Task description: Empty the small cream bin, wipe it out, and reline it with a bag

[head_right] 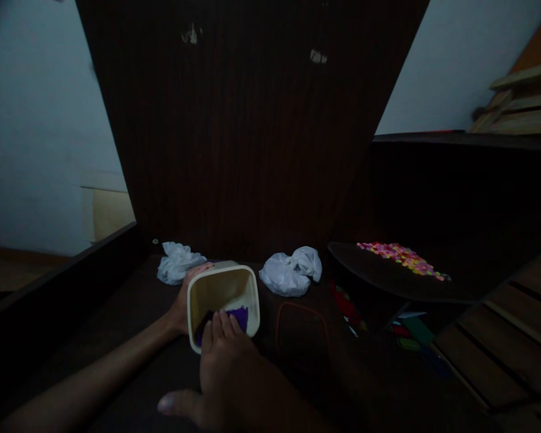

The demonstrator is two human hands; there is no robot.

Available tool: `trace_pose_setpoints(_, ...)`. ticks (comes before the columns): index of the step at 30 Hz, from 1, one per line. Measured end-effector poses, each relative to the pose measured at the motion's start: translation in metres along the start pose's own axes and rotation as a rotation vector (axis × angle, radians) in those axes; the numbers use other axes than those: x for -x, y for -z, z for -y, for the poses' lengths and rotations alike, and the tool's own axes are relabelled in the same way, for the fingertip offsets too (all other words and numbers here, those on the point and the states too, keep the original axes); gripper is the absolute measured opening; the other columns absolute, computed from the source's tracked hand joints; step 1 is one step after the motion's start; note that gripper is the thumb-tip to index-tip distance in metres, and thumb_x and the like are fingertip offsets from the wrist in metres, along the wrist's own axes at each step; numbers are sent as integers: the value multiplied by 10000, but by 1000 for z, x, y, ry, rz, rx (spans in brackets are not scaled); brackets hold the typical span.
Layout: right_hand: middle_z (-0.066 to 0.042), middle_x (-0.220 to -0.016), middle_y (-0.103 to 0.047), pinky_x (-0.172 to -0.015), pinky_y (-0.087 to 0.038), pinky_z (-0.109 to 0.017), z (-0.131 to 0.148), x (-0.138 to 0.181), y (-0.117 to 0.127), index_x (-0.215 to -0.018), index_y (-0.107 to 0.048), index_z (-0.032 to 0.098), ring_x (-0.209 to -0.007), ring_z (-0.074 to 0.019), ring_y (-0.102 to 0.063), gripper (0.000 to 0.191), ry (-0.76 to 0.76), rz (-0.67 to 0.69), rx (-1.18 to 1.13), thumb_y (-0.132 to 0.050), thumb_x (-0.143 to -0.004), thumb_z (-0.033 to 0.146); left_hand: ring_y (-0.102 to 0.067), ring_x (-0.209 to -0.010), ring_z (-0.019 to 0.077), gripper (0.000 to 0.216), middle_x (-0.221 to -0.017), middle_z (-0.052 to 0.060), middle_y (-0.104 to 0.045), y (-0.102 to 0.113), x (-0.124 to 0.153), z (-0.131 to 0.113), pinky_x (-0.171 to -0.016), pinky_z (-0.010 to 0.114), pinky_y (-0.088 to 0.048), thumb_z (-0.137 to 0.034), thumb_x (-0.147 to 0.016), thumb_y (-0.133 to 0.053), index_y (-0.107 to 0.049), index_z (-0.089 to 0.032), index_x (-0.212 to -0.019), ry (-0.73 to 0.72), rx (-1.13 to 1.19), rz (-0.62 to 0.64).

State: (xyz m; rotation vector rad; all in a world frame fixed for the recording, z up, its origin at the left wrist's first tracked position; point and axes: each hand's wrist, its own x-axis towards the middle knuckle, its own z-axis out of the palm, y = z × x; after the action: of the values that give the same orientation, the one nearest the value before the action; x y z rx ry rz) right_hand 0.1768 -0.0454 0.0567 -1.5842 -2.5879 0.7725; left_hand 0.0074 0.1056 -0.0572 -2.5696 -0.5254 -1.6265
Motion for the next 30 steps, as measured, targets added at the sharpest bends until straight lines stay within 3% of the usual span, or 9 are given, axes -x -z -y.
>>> trace_pose_setpoints(5, -315, -1594, -275, -1264, -210, -504, 10, 10, -13, -1523, -353, -73, -1501, -438, -281, 1037, -167, -112, 155, -680, -843, 638, -559, -1280, 464, 1242, -1408, 249, -527, 3, -6, -2, -1054, 651, -461, -706, -603, -799, -237, -163, -1569, -35, -23, -38)
trace_pose_setpoints(10, -377, -1566, -227, -1224, -288, -548, 9, 10, -4, -1517, -296, -124, -1475, -487, -283, 1180, -238, -42, 198, -614, -807, 763, -577, -1256, 477, 1245, -1406, 257, -549, 4, -10, -2, -1015, 669, -487, -802, -623, -725, -262, -147, -1575, -81, -36, -14)
trace_pose_setpoints(15, -374, -1593, -181, -1249, -207, -535, -4, -17, 14, -1544, -212, -121, -1503, -482, -207, 1297, -110, 144, 223, -560, -761, 852, -586, -1255, 447, 1139, -1376, 236, -565, 2, -11, -3, -1048, 647, -483, -725, -697, -716, -273, -143, -1571, -114, -34, -24)
trace_pose_setpoints(19, -348, -1600, -232, -1249, -205, -549, -9, -58, 24, -1541, -302, -76, -1502, -492, -204, 1324, -62, 286, 280, -789, -622, 744, -583, -1249, 453, 1211, -1383, 222, -553, 2, -9, -3, -1077, 643, -467, -789, -647, -724, -280, -137, -1566, -122, -20, -31)
trace_pose_setpoints(22, -281, -1634, -237, -1244, -191, -591, -12, -79, 24, -1545, -370, 7, -1510, -497, -177, 1273, 6, 374, 289, -789, -596, 745, -570, -1266, 446, 1221, -1384, 237, -545, 3, -9, -2, -1080, 653, -459, -792, -650, -723, -262, -138, -1572, -110, 2, -28)
trace_pose_setpoints(26, -295, -1603, -318, -1224, -262, -590, -8, -76, 24, -1475, -482, -19, -1500, -504, -218, 1108, 59, 366, 278, -801, -663, 663, -561, -1283, 426, 1104, -1367, 236, -558, 1, -9, -2, -1089, 665, -444, -705, -733, -710, -258, -152, -1576, -118, 10, -33)
trace_pose_setpoints(30, -343, -1607, -241, -1225, -298, -522, -1, -53, 27, -1517, -357, -85, -1510, -468, -219, 1120, 127, 315, 241, -788, -739, 597, -565, -1284, 418, 1046, -1369, 229, -562, 1, -9, -1, -1087, 653, -449, -616, -756, -731, -266, -163, -1576, -119, 14, -50)
